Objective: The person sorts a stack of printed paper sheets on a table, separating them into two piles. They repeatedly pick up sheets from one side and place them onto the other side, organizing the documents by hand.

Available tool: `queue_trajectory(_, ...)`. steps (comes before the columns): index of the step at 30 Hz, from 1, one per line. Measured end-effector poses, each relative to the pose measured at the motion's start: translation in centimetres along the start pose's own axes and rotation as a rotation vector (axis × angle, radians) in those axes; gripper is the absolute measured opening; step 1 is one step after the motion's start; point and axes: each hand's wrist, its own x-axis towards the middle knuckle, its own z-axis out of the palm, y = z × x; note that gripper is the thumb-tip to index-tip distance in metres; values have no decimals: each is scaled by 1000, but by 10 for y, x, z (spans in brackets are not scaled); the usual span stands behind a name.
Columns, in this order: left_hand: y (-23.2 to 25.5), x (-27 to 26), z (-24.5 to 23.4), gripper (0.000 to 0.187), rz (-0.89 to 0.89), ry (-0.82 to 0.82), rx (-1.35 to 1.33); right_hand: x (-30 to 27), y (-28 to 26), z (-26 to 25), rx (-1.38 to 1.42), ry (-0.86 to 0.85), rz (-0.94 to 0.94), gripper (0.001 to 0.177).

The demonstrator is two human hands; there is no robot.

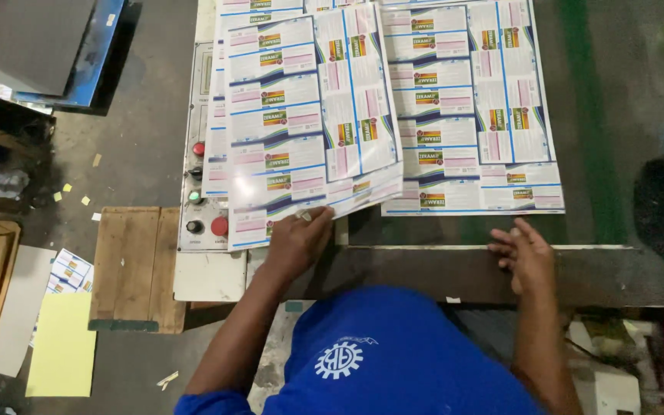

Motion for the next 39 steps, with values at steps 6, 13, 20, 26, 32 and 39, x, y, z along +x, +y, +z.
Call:
queue_trajectory(6, 53, 4, 47, 28, 119, -106, -176, -46, 11, 68, -115, -322, 8, 47)
queue_trajectory(13, 75, 13, 67, 28, 242, -172, -155, -55, 11, 93, 9, -529, 118, 33)
queue_trajectory(20, -20, 26, 43, 37, 58, -122, 55, -36, 23, 18, 146, -213, -77, 22)
queue_trajectory(26, -64, 28, 17, 48, 46, -149, 268, -41, 25, -47, 119, -29, -118, 22)
queue_trajectory(32, -84, 25, 13, 23, 17, -273, 274, -57, 25, -79, 65, 95, -77, 23)
queue_trajectory(39, -37, 57, -40, 11, 3, 1, 265, -68, 40, -93, -16, 176, -52, 23)
